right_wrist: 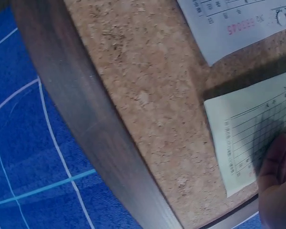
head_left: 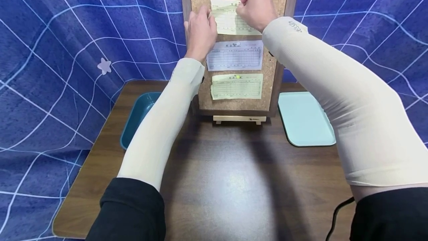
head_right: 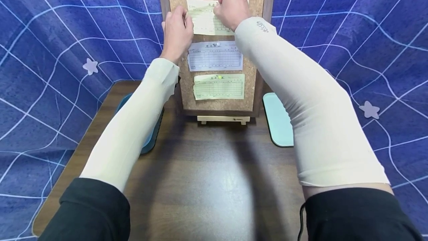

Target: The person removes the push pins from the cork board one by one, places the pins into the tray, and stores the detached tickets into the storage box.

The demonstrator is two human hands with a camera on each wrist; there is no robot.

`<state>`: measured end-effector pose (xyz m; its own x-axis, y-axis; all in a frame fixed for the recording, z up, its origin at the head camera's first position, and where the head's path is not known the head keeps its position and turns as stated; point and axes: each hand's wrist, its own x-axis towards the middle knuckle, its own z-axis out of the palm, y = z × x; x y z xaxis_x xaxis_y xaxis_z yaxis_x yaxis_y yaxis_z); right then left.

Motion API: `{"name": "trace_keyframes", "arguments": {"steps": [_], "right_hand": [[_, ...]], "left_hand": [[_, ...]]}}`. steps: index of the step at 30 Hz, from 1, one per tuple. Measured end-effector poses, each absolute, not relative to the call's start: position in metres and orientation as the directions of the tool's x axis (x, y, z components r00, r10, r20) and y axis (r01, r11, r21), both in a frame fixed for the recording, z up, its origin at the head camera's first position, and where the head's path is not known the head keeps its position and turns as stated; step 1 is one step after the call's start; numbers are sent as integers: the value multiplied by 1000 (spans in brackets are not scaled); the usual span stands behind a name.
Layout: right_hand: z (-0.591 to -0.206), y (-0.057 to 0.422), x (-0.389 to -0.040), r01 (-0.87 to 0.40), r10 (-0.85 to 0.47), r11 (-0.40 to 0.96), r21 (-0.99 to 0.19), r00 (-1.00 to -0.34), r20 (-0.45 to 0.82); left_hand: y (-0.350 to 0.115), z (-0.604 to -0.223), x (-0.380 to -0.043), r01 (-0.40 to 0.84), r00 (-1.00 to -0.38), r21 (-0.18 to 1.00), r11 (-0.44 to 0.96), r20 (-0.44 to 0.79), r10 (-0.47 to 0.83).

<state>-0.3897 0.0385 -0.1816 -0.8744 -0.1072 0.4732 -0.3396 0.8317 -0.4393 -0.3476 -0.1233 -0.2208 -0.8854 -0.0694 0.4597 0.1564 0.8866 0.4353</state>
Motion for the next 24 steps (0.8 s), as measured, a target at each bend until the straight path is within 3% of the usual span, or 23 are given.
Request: {"name": "trace_keyframes", "arguments": {"steps": [9, 24], "right_hand": [[-186, 48, -383, -450, -225, 816, -363, -825, 518], [-185, 69, -381, -480, -255, 836, -266, -769, 586]], "left_hand": [[-132, -222, -348, 150, -882, 485, 862, 459, -105], [-161, -221, -351, 152, -854, 538, 829, 494, -164]]}}
